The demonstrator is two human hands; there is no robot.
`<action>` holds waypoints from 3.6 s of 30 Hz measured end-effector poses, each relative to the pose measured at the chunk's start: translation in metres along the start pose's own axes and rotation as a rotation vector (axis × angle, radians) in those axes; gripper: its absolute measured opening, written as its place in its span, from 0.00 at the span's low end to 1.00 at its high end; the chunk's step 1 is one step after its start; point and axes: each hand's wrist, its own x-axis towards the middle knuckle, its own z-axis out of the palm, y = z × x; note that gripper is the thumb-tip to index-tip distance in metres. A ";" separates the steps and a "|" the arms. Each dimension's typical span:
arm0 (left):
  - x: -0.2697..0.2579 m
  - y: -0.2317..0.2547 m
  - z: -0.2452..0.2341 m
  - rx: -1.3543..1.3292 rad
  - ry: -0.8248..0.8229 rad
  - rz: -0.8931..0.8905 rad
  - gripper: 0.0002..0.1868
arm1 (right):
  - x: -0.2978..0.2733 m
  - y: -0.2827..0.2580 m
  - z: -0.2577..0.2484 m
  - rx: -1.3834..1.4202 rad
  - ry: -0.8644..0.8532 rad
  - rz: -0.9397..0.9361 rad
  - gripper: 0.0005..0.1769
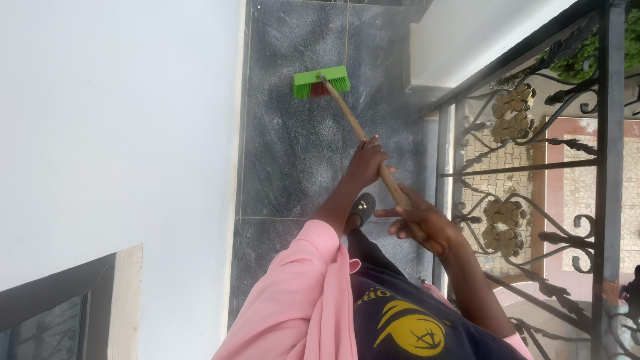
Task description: The person sweeps a balcony floor using a broom, pushing the bristles across the tiled surface to gather debris near a metal railing and a glass door.
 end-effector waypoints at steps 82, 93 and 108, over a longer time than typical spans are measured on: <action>0.191 0.058 -0.070 -0.351 -0.597 0.031 0.14 | 0.043 -0.128 -0.147 -0.560 0.258 0.377 0.51; 0.217 -0.016 -0.059 -0.402 -0.236 -0.127 0.16 | 0.095 -0.260 -0.026 -0.251 0.162 0.290 0.19; 0.255 -0.138 -0.068 -0.017 -0.103 -0.099 0.11 | 0.203 -0.212 0.004 -0.199 -0.003 -0.086 0.19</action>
